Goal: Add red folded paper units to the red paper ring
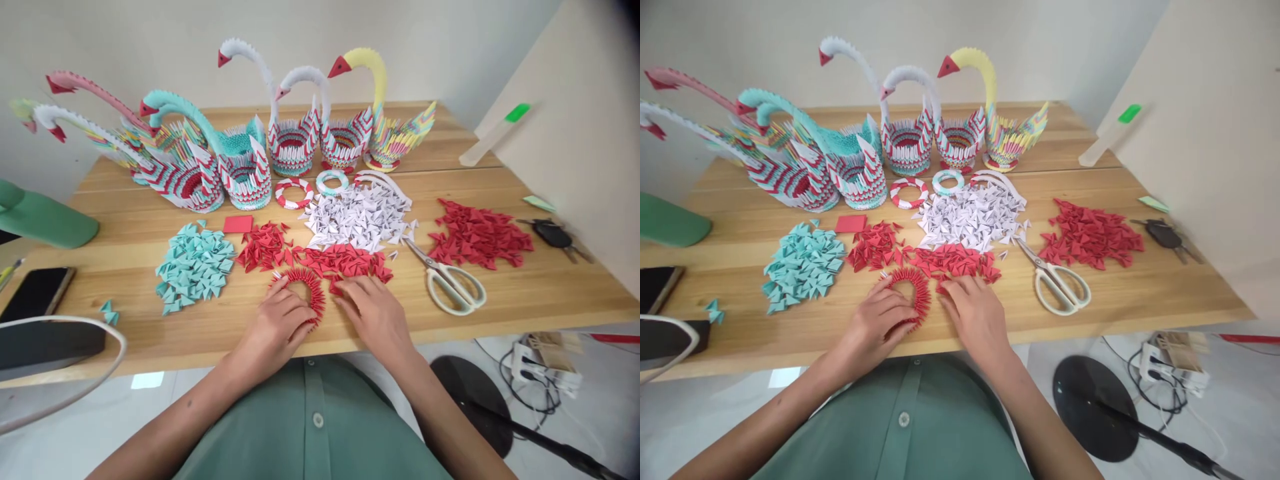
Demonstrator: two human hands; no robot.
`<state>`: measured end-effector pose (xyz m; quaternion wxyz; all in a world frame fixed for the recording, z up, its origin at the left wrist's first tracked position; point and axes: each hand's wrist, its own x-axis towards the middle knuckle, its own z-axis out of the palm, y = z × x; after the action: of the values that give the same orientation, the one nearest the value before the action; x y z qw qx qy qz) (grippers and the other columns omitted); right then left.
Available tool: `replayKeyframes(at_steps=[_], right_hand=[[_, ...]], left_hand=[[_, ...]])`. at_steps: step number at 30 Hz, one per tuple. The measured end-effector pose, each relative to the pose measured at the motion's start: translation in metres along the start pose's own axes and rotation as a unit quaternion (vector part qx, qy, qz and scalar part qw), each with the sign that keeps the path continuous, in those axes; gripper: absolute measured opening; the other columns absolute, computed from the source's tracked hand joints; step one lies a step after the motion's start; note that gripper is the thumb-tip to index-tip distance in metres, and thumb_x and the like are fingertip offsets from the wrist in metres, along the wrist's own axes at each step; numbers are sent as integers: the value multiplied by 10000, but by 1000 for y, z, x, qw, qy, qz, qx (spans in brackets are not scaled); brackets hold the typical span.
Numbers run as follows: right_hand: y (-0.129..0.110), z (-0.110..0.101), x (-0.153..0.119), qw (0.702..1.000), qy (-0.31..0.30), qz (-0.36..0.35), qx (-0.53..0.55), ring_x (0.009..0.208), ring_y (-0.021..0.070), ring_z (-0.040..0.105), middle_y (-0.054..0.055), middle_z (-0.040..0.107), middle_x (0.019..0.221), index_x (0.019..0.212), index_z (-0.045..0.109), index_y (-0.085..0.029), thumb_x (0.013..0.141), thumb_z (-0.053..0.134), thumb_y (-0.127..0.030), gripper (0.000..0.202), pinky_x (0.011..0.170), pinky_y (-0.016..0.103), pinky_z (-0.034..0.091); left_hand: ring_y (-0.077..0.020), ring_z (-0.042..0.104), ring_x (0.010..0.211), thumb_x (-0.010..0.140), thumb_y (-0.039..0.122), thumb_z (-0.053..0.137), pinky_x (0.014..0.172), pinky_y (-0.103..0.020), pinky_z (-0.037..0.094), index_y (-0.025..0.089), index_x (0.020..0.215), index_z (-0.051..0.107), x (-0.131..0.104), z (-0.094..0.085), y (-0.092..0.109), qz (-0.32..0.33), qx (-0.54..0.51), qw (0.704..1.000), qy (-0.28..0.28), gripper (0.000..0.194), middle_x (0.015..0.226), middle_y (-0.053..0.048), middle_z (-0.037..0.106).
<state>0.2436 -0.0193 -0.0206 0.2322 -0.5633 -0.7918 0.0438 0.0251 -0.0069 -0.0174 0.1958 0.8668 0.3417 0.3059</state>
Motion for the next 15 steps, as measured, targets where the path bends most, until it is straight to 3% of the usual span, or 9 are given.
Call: replayKeyframes(at_steps=[3, 7, 11, 13, 15], right_hand=[[2, 0, 0, 1000, -10, -12, -1, 870, 224, 606, 84, 680, 929, 952, 667, -192, 992, 501, -275, 189, 750, 353, 484], [8, -4, -11, 1000, -4, -14, -11, 826, 208, 605, 63, 665, 851, 896, 647, -192, 991, 506, -240, 177, 739, 334, 475], [14, -6, -19, 999, 3, -32, -1, 835, 197, 617, 61, 682, 872, 923, 659, -200, 999, 486, -216, 190, 766, 326, 481], [15, -6, -19, 999, 3, -44, -3, 849, 200, 624, 67, 691, 888, 951, 668, -198, 1000, 479, -211, 195, 783, 329, 483], [17, -6, -19, 998, -3, -53, -23, 873, 210, 628, 74, 692, 916, 1025, 669, -195, 998, 479, -213, 193, 786, 332, 485]], left_hand=[[-154, 622, 841, 932, 126, 567, 1150, -501, 309, 182, 877, 677, -2, -9, -1, 6, -9, 1000, -23, 135, 842, -18, 713], [-183, 650, 980, 928, 121, 555, 1165, -505, 301, 197, 931, 685, -3, -28, 10, 6, -18, 999, -32, 150, 981, -48, 732], [-204, 648, 1082, 918, 233, 604, 1164, -436, 362, 239, 1031, 678, -3, -51, 48, 39, -94, 993, -55, 135, 1096, -54, 731], [-174, 682, 985, 908, 257, 624, 1182, -404, 361, 335, 1082, 680, -7, -56, 68, 101, -136, 981, -95, 198, 1036, 27, 752], [-152, 701, 895, 924, 344, 600, 1122, -341, 436, 432, 1120, 677, -16, -55, 81, 92, -111, 980, -136, 228, 921, 81, 753]])
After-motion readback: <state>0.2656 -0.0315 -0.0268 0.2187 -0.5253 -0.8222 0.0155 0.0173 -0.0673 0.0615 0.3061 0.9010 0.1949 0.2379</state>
